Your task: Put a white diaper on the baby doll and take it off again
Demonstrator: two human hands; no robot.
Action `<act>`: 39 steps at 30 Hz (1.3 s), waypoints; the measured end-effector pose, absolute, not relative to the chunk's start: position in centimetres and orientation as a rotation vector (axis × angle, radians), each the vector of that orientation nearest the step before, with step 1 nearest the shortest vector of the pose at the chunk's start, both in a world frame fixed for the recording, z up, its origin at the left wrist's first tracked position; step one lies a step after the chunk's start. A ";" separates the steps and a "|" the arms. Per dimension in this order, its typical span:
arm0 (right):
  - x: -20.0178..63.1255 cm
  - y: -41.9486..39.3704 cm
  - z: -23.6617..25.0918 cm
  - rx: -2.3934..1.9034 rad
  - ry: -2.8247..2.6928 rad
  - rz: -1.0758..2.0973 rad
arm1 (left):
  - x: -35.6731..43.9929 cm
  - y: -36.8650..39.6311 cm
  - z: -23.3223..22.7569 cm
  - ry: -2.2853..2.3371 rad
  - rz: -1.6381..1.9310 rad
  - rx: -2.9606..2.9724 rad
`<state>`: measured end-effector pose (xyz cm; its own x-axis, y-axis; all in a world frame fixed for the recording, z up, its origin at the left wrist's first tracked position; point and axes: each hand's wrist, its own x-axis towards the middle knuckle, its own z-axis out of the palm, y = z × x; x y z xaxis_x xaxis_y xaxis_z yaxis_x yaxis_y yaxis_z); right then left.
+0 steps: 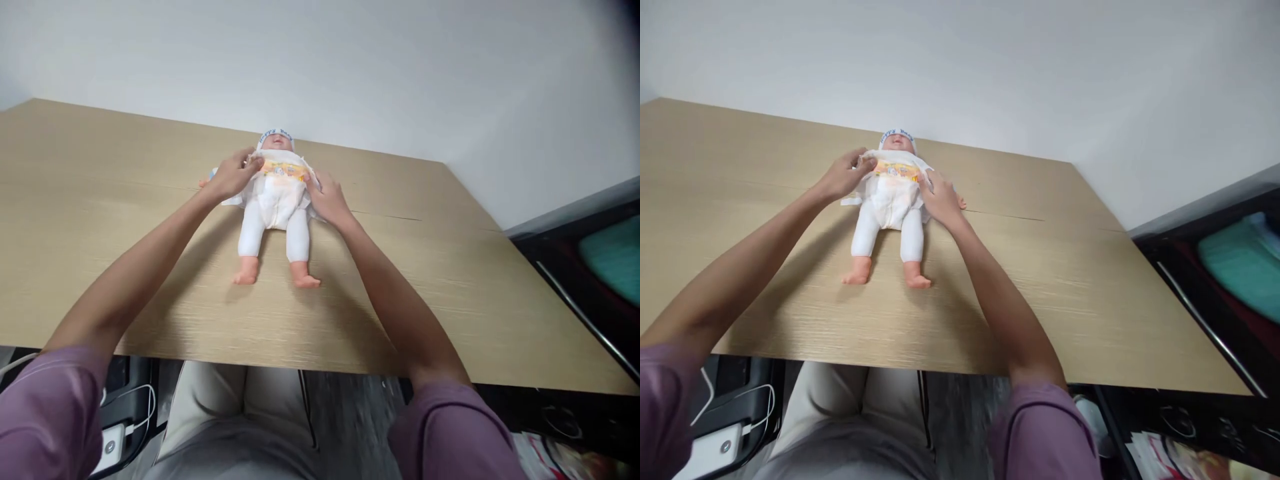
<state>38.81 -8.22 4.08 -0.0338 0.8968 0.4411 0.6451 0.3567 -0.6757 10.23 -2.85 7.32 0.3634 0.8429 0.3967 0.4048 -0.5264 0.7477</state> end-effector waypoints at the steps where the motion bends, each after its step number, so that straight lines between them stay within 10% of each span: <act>1: 38.7 -6.8 3.8 -1.390 -1.728 0.453 | 10.6 -1.6 6.7 1.077 1.053 2.029; 13: 37.7 -10.0 1.8 -1.301 -1.606 0.934 | 8.4 -5.3 4.5 0.973 0.811 1.635; 29: 41.5 -21.7 -1.6 -1.604 -1.734 0.139 | 10.3 -11.1 11.3 0.905 0.968 2.438; 39: 41.7 -21.0 -1.5 -1.910 -1.623 0.443 | 16.2 -12.5 6.9 0.936 0.611 2.891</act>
<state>41.67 -20.99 -1.49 0.2015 0.9722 0.1192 0.7766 -0.0844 -0.6243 16.24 -12.50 6.87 0.7398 0.5715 0.3551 0.5550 -0.8167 0.1581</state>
